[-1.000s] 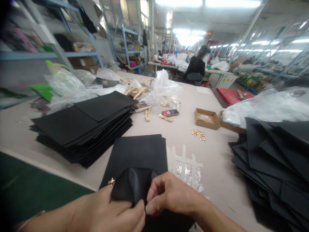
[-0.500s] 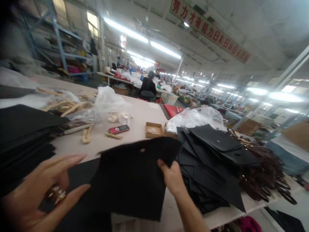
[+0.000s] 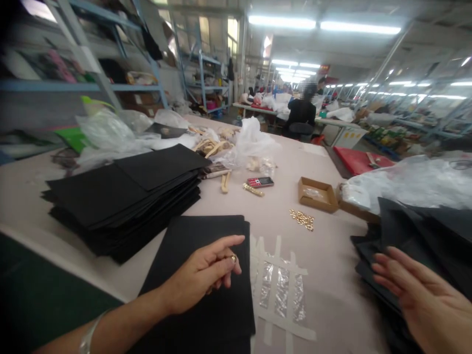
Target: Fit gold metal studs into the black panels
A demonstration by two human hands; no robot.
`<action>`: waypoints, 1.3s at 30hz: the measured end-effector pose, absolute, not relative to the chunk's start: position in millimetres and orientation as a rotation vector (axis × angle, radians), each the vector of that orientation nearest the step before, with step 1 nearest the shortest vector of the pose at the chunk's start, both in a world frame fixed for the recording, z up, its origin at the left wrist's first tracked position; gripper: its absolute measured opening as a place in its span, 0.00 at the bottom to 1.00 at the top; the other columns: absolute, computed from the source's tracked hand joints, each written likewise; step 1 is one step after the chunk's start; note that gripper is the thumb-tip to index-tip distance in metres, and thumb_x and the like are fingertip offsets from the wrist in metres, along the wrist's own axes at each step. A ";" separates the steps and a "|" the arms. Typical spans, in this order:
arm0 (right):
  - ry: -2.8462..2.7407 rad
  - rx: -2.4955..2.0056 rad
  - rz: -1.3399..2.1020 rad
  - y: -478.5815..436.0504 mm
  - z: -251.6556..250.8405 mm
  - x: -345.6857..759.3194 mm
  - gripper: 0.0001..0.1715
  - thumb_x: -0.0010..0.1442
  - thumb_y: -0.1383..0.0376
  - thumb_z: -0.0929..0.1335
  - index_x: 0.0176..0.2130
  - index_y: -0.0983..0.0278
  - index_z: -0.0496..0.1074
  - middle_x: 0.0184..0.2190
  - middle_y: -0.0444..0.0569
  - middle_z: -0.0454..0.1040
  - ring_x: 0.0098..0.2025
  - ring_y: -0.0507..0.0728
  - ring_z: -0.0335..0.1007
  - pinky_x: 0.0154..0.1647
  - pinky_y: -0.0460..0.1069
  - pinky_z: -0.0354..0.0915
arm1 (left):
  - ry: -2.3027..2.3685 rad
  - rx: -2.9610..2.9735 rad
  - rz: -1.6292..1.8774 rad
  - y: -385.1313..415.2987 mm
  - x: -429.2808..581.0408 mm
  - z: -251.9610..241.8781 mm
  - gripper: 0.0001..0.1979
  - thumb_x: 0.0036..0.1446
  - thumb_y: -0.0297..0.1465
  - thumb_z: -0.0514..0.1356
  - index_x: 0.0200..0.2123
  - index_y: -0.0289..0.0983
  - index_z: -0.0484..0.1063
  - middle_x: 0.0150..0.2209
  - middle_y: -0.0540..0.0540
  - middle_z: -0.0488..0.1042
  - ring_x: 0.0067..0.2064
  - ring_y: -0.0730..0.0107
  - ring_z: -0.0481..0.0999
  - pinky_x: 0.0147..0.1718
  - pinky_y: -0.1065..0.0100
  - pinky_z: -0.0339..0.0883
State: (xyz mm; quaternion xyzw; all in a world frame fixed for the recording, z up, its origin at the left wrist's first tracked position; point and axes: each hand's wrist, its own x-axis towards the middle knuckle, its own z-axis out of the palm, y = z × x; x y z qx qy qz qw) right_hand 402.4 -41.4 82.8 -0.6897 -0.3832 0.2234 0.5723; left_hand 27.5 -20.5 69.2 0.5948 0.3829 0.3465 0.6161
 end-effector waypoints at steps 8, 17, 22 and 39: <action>-1.835 -1.309 1.001 -34.9 68.5 202.5 0.19 0.56 0.63 0.69 0.49 0.58 0.71 0.42 0.47 0.76 0.39 0.55 0.73 0.42 0.50 0.69 | 0.979 1.435 0.833 -19.0 11.4 67.7 0.19 0.56 0.27 0.54 0.52 0.41 0.62 0.21 0.57 0.65 0.21 0.81 0.61 0.21 0.77 0.56; -2.117 -0.954 0.907 -15.1 71.3 170.3 0.08 0.60 0.68 0.66 0.35 0.60 0.75 0.28 0.44 0.75 0.32 0.51 0.72 0.35 0.45 0.66 | 0.764 1.246 0.812 -18.6 -12.3 49.4 0.26 0.58 0.32 0.55 0.59 0.42 0.52 0.26 0.55 0.66 0.21 0.80 0.62 0.19 0.77 0.57; -2.007 -0.951 0.686 -9.4 59.9 162.6 0.06 0.59 0.69 0.66 0.35 0.62 0.74 0.31 0.46 0.77 0.33 0.53 0.74 0.34 0.45 0.68 | 0.899 1.225 0.949 -18.4 -6.9 43.1 0.20 0.60 0.36 0.53 0.55 0.41 0.58 0.24 0.56 0.65 0.20 0.80 0.61 0.20 0.76 0.55; -2.046 -0.927 0.410 -2.2 41.1 162.8 0.10 0.58 0.72 0.65 0.38 0.59 0.70 0.30 0.43 0.77 0.31 0.51 0.75 0.33 0.41 0.69 | 1.138 1.209 1.056 -11.0 8.1 36.9 0.14 0.59 0.32 0.52 0.48 0.42 0.67 0.21 0.56 0.63 0.21 0.78 0.62 0.20 0.76 0.56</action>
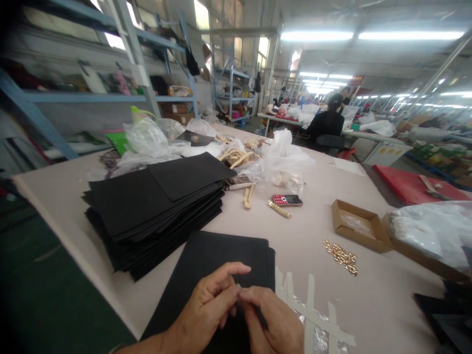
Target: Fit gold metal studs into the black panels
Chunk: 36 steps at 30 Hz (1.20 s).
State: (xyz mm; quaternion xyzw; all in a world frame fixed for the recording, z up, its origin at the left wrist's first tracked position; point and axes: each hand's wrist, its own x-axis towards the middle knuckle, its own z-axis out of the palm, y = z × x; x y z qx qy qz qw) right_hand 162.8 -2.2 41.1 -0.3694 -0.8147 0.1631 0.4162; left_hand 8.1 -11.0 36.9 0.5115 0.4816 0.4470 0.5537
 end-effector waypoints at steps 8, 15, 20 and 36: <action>-2.072 -0.891 0.349 -0.4 37.5 164.9 0.14 0.55 0.75 0.65 0.40 0.60 0.71 0.31 0.45 0.78 0.32 0.52 0.76 0.34 0.41 0.71 | 1.164 1.226 1.025 -5.6 10.8 34.3 0.15 0.59 0.32 0.51 0.50 0.38 0.63 0.20 0.57 0.61 0.19 0.79 0.59 0.21 0.75 0.55; -2.059 -0.931 0.419 -0.2 30.4 163.5 0.16 0.54 0.74 0.65 0.42 0.61 0.69 0.35 0.46 0.78 0.37 0.53 0.76 0.39 0.43 0.71 | 1.163 1.399 0.886 -5.0 1.6 41.4 0.17 0.62 0.35 0.49 0.53 0.38 0.57 0.22 0.56 0.64 0.22 0.76 0.64 0.24 0.73 0.57; -1.906 -1.069 0.741 -3.0 28.1 164.7 0.12 0.58 0.71 0.65 0.42 0.61 0.69 0.34 0.46 0.77 0.35 0.52 0.75 0.38 0.43 0.71 | 1.084 1.389 0.809 -3.5 0.3 48.2 0.17 0.61 0.31 0.48 0.54 0.39 0.58 0.25 0.55 0.68 0.23 0.77 0.66 0.26 0.73 0.61; -1.931 -1.057 0.789 -2.1 18.7 176.6 0.17 0.59 0.70 0.67 0.47 0.55 0.66 0.39 0.42 0.76 0.40 0.50 0.74 0.44 0.44 0.67 | 1.087 1.339 0.763 -2.6 0.7 37.1 0.20 0.54 0.25 0.53 0.52 0.40 0.59 0.29 0.53 0.70 0.26 0.77 0.70 0.24 0.75 0.62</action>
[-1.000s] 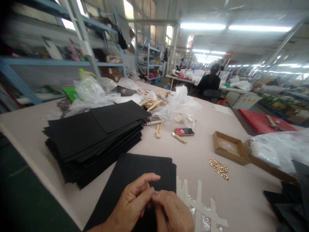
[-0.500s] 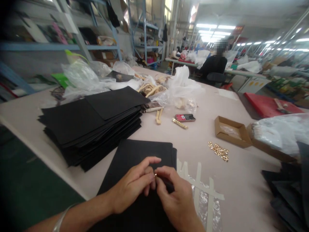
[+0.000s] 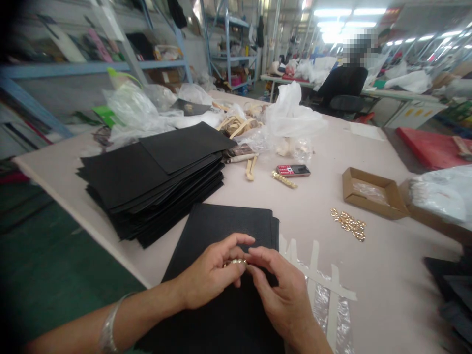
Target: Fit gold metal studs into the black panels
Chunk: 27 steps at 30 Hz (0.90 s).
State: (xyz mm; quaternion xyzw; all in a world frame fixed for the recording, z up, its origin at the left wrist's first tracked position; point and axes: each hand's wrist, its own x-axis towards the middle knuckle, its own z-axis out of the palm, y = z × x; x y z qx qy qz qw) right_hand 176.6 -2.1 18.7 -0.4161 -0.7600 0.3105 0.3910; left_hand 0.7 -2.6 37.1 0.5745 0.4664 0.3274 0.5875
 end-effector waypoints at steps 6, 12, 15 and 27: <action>-2.034 -0.989 0.681 -0.9 22.3 178.6 0.17 0.59 0.72 0.66 0.46 0.55 0.68 0.40 0.43 0.74 0.41 0.51 0.72 0.43 0.44 0.66 | 1.072 1.362 0.747 -2.6 -0.2 37.2 0.21 0.53 0.24 0.52 0.52 0.39 0.59 0.31 0.52 0.72 0.26 0.76 0.70 0.25 0.74 0.62; -2.145 -0.851 0.650 1.2 22.4 177.8 0.20 0.60 0.76 0.63 0.50 0.60 0.66 0.40 0.47 0.72 0.42 0.52 0.69 0.42 0.46 0.66 | 1.099 1.379 0.739 -2.5 0.5 34.7 0.22 0.51 0.22 0.51 0.51 0.38 0.60 0.30 0.52 0.72 0.26 0.76 0.70 0.25 0.74 0.60; -2.198 -0.796 0.604 1.3 21.1 177.8 0.22 0.59 0.77 0.63 0.51 0.62 0.65 0.41 0.50 0.72 0.43 0.53 0.68 0.41 0.47 0.67 | 1.101 1.314 0.746 -1.6 1.1 32.6 0.21 0.49 0.22 0.52 0.49 0.38 0.61 0.27 0.54 0.70 0.25 0.76 0.69 0.23 0.75 0.60; -2.308 -0.659 0.370 2.5 20.6 179.6 0.18 0.59 0.78 0.63 0.48 0.66 0.66 0.37 0.53 0.73 0.39 0.55 0.67 0.36 0.48 0.69 | 1.069 1.104 0.685 4.6 5.4 35.9 0.23 0.41 0.22 0.54 0.45 0.37 0.64 0.23 0.55 0.69 0.21 0.78 0.67 0.18 0.78 0.57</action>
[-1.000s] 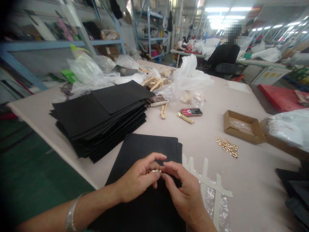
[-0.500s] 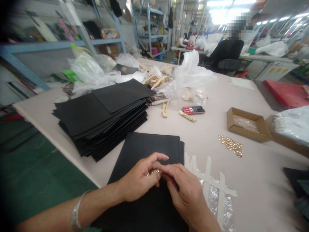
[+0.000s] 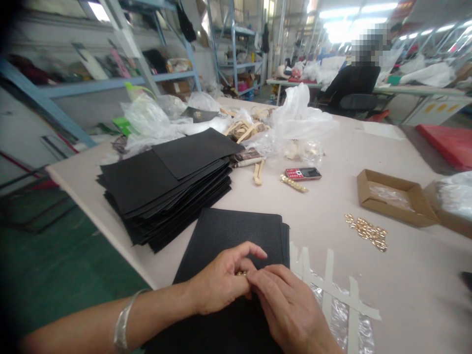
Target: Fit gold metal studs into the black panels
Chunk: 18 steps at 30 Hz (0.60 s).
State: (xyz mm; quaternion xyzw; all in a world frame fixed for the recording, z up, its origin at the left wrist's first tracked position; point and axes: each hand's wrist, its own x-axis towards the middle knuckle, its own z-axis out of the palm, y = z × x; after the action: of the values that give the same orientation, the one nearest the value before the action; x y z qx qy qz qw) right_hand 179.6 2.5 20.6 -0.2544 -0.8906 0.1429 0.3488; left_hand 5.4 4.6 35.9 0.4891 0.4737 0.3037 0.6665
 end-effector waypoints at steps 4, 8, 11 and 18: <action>-2.316 -0.667 0.353 2.7 19.4 179.2 0.17 0.59 0.78 0.63 0.48 0.66 0.66 0.37 0.53 0.73 0.38 0.55 0.68 0.36 0.48 0.69 | 1.047 1.118 0.679 6.1 4.1 35.1 0.22 0.41 0.22 0.54 0.44 0.37 0.64 0.22 0.56 0.69 0.21 0.78 0.67 0.21 0.77 0.60; -2.341 -0.675 0.386 3.3 19.0 179.0 0.15 0.60 0.76 0.63 0.47 0.66 0.66 0.36 0.52 0.73 0.37 0.54 0.69 0.35 0.47 0.69 | 1.024 1.026 0.654 9.4 3.1 29.5 0.22 0.38 0.22 0.54 0.42 0.36 0.64 0.21 0.56 0.69 0.20 0.78 0.67 0.21 0.76 0.61; -2.340 -0.664 0.440 4.3 18.6 180.1 0.16 0.59 0.76 0.63 0.47 0.66 0.66 0.37 0.52 0.73 0.38 0.54 0.70 0.37 0.46 0.69 | 1.017 1.008 0.608 11.0 1.2 27.1 0.25 0.35 0.20 0.54 0.42 0.36 0.65 0.22 0.56 0.69 0.20 0.78 0.66 0.21 0.76 0.61; -2.308 -0.643 0.646 8.0 18.0 182.6 0.16 0.58 0.77 0.63 0.45 0.63 0.67 0.37 0.49 0.74 0.39 0.52 0.72 0.37 0.45 0.69 | 1.083 1.452 0.494 10.5 -6.1 37.4 0.25 0.38 0.20 0.55 0.44 0.37 0.69 0.22 0.57 0.69 0.21 0.80 0.63 0.19 0.78 0.53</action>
State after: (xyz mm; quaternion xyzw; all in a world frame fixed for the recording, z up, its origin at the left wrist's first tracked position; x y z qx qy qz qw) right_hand 182.6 8.0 18.0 -0.2453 -0.8798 0.2464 0.3241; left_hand -6.1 10.5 37.4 0.6239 0.4654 0.2122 0.5909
